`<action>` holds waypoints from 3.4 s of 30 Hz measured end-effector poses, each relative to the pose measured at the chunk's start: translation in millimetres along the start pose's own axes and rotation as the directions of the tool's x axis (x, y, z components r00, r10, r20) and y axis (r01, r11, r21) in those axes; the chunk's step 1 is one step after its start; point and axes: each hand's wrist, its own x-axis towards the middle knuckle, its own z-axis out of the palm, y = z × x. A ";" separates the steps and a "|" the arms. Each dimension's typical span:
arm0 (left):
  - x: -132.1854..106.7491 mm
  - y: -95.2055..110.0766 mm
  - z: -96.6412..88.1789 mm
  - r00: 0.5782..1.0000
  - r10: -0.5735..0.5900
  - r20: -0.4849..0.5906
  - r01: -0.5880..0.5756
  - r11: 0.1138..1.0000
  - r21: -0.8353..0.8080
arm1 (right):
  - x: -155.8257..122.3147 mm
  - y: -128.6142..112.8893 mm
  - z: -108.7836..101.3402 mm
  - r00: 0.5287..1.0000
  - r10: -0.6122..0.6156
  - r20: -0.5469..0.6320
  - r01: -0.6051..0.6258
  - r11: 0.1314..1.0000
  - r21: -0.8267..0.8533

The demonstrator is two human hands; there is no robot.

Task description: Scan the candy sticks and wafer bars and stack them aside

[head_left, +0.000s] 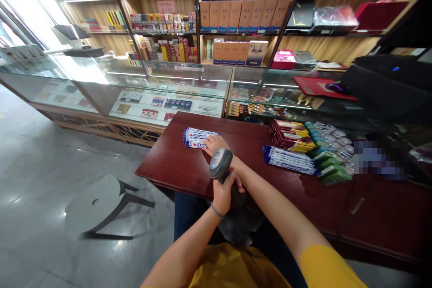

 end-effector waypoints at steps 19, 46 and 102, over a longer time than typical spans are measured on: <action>2.6 -0.3 -1.6 1.000 0.021 0.009 -0.021 0.999 0.029 | -6.0 -26.9 -32.0 0.988 -0.100 0.115 0.152 0.662 -0.734; 74.6 0.6 40.7 0.985 -0.048 0.163 0.044 0.999 0.033 | -221.6 -15.7 -214.4 0.980 -0.064 -0.188 -0.150 0.386 -0.910; 68.6 3.8 36.4 0.937 -0.170 0.307 0.101 0.968 0.229 | -35.9 -22.3 -193.4 0.808 0.548 -0.216 -0.198 0.598 0.777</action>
